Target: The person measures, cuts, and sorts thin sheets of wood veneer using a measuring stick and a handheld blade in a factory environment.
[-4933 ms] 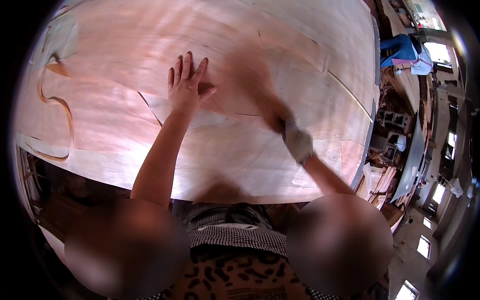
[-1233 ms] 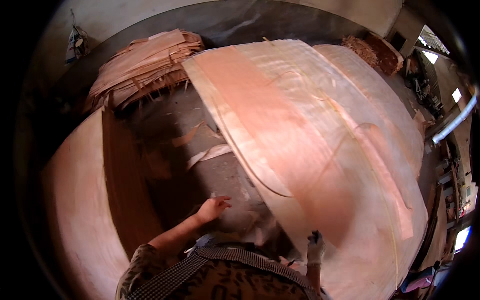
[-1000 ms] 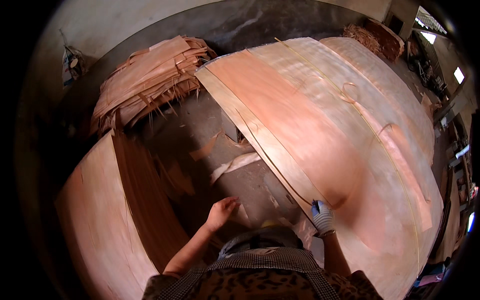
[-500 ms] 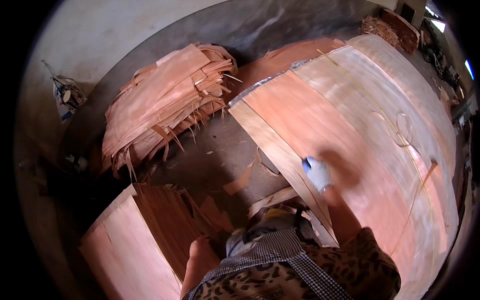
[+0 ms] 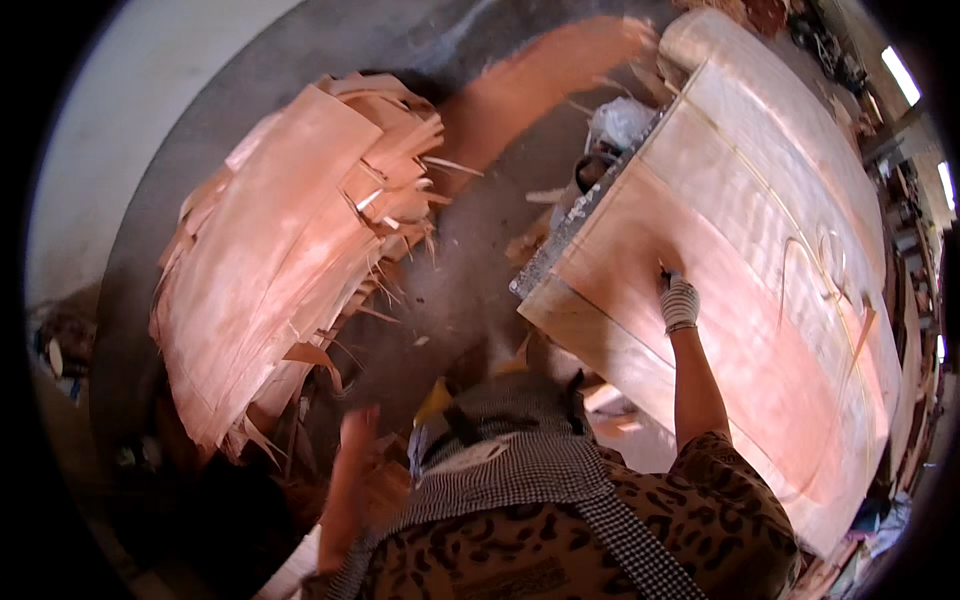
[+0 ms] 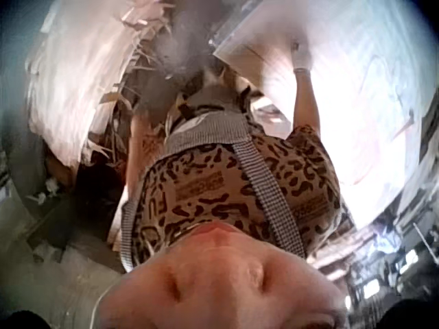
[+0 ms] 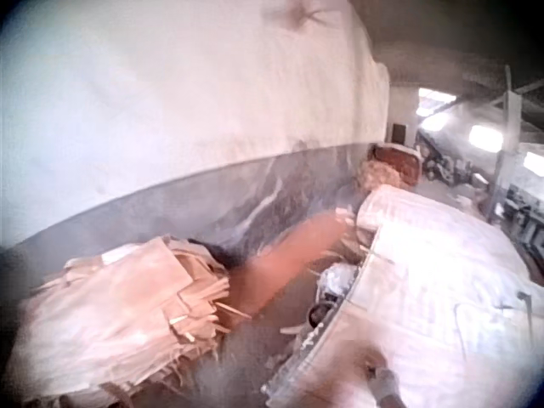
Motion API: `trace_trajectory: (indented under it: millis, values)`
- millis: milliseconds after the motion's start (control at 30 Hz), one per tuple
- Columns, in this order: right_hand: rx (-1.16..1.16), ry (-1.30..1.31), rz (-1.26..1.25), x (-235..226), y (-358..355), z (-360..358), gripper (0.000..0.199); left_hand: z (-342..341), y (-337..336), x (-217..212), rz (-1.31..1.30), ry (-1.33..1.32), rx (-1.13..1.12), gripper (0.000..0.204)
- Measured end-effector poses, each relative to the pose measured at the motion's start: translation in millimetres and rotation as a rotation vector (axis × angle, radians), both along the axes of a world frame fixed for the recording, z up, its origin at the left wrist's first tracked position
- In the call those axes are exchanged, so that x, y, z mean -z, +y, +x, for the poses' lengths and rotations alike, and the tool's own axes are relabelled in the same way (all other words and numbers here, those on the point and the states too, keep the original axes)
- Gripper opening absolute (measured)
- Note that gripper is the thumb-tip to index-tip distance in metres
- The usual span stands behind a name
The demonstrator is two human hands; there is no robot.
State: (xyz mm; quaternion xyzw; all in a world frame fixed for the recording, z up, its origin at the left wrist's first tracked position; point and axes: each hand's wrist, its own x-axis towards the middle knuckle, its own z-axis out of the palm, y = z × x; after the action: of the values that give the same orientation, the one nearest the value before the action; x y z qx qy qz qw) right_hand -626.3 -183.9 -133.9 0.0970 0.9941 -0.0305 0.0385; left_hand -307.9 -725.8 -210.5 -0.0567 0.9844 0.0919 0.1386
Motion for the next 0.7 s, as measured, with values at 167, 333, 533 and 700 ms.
trace_trajectory:
  millis: [167,333,533,700]
  values:
    - [0.039,0.028,-0.021,-2.9,-12.4,12.4,0.020,-289.9,-0.6,-87.6,0.394,0.129,0.044,0.023]
    - [0.114,0.190,-0.111,-12.1,-44.8,14.4,0.014,-464.2,34.4,-60.3,0.712,-0.037,0.178,0.031]
    - [0.482,0.200,-0.127,-2.3,-40.2,1.4,0.015,-567.4,102.2,-16.6,0.925,-0.313,0.253,0.028]
    - [0.902,0.197,-0.257,-17.4,-58.4,-24.1,0.020,-686.7,194.1,-1.0,0.669,-0.289,0.582,0.030]
